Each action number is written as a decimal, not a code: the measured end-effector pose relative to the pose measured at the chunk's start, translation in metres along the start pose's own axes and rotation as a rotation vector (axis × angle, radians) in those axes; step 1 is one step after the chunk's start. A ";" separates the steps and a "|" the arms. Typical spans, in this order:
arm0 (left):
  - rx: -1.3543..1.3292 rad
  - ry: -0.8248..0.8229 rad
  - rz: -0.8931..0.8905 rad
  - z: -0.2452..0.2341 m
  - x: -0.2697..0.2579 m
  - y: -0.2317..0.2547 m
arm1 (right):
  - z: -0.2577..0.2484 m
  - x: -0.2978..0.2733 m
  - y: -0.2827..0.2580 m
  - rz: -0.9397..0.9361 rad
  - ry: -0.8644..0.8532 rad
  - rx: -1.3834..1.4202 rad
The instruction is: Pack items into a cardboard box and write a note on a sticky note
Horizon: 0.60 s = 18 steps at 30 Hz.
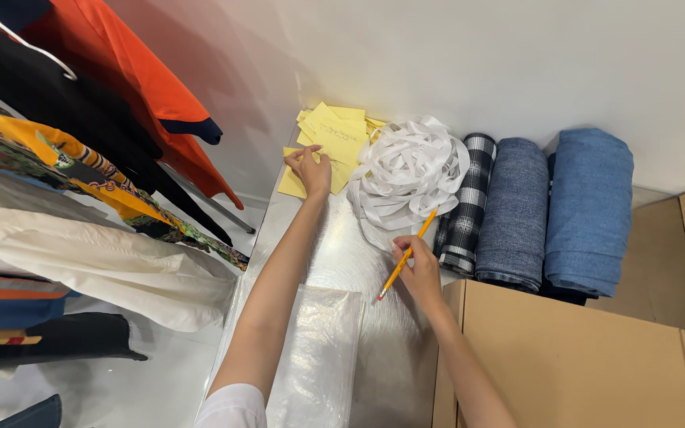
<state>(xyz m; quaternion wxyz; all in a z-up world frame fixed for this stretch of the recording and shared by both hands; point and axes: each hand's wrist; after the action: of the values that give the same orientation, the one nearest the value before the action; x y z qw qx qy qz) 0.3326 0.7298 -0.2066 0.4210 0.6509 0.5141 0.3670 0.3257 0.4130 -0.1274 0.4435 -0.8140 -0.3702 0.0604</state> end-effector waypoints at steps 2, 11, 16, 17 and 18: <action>0.071 -0.026 0.119 -0.010 0.003 0.010 | 0.001 0.000 0.001 0.012 -0.002 -0.001; 0.431 -0.274 0.259 0.007 0.028 -0.001 | 0.000 0.001 0.006 0.111 0.034 0.048; 0.449 -0.286 0.224 0.017 0.028 -0.009 | -0.005 0.005 -0.007 0.155 0.062 0.102; 0.428 -0.292 0.217 0.013 0.025 -0.003 | -0.005 0.005 -0.008 0.168 0.064 0.115; 0.406 -0.299 0.210 0.010 0.021 0.003 | -0.005 0.005 -0.008 0.180 0.065 0.125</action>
<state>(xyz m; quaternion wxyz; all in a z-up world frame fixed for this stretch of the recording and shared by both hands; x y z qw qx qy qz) 0.3468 0.7485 -0.2064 0.3130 0.8186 0.4390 0.1978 0.3277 0.4155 -0.1171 0.4981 -0.8161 -0.2767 0.0966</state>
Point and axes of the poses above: each hand's wrist, its own x-axis towards the middle knuckle, its own z-axis out of the palm, y = z × x, and after that the axes turned 5 degrees about z, right-handed
